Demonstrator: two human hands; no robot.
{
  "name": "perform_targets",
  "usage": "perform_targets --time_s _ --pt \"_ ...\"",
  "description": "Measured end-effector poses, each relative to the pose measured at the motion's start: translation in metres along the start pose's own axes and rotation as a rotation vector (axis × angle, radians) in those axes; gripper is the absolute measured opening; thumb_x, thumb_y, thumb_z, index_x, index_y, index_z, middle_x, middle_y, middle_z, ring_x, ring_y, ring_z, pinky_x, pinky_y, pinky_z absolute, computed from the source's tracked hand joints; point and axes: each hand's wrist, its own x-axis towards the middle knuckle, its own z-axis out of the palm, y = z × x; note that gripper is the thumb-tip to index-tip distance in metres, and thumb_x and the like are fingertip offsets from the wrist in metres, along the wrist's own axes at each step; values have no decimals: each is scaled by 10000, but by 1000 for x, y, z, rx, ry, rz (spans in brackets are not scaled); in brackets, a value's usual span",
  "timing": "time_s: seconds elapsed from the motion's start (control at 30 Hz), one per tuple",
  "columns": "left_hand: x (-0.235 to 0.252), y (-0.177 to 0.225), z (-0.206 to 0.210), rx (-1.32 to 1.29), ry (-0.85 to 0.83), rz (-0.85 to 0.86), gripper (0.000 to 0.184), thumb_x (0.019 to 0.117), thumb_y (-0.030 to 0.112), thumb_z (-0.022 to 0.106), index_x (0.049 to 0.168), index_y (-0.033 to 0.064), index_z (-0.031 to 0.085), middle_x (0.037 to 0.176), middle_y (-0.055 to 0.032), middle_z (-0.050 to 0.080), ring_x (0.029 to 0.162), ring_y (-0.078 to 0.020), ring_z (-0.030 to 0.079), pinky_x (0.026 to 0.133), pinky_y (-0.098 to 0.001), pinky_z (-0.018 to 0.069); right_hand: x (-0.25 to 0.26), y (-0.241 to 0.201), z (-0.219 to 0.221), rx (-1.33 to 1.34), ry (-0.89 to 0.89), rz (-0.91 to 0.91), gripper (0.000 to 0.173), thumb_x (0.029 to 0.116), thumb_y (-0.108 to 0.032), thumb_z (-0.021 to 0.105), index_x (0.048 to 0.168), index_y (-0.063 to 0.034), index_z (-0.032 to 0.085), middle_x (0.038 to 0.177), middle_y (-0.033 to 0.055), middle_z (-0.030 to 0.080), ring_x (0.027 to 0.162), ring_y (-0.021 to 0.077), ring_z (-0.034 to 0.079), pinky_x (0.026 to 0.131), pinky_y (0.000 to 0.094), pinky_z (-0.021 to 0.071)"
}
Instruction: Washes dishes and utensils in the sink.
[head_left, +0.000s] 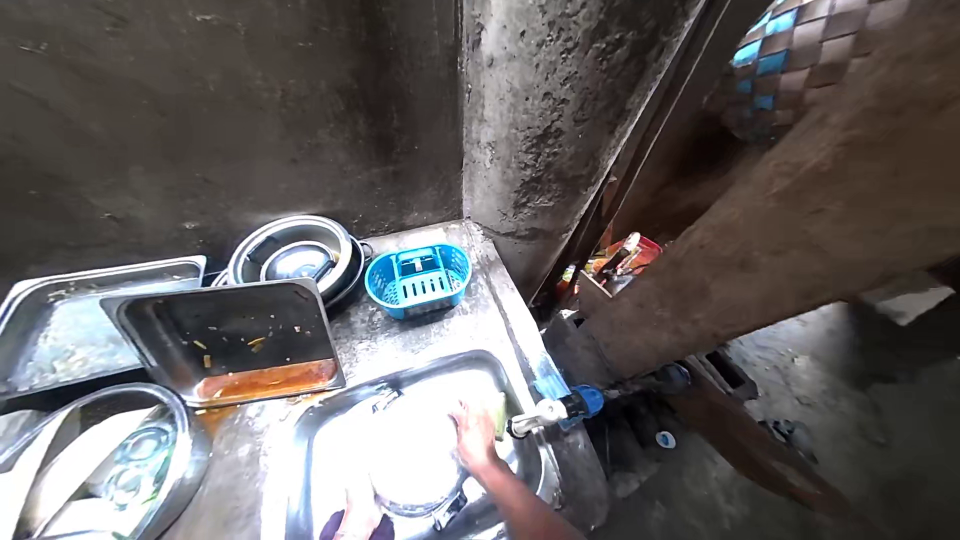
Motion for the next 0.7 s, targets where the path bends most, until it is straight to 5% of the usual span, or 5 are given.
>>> perform_targets --time_s 0.1,0.27,0.43,0.57,0.7 --pt "42 -41 -3 -142 25 -20 473 1129 250 273 1472 -60 373 1394 -307 478 1200 -354 523 991 -532 461 20 -2 -2 -13 31 -32 297 1039 -232 524 1222 -139 739 1263 144 682 1185 322 647 997 492 520" --pt "33 -20 -4 -199 -14 -111 490 1135 311 275 1458 -24 428 1415 -236 513 1243 -307 534 1039 -498 450 -18 8 5 -61 5 -14 349 985 -259 577 1241 -81 733 1334 191 647 1292 352 578 1106 494 440" --pt "38 -29 -1 -189 21 -45 495 1129 336 309 1422 -30 469 1362 -251 545 1205 -327 556 1002 -520 472 23 -10 -10 -111 -50 10 317 1053 -259 502 1238 -129 725 1283 143 667 1195 315 639 998 495 514" --pt "43 -29 0 -182 23 -53 502 1125 361 322 1402 -23 487 1312 -243 571 1152 -317 575 963 -513 488 -5 -5 -4 -131 -74 23 350 1020 -273 535 1250 -90 724 1325 163 655 1279 327 588 1098 486 446" --pt "39 -29 -1 -132 19 -72 475 1131 312 317 1422 -35 460 1355 -256 535 1195 -326 548 995 -511 471 26 -7 -6 -159 -75 -2 327 1040 -285 512 1231 -131 727 1278 132 669 1198 311 635 993 493 516"
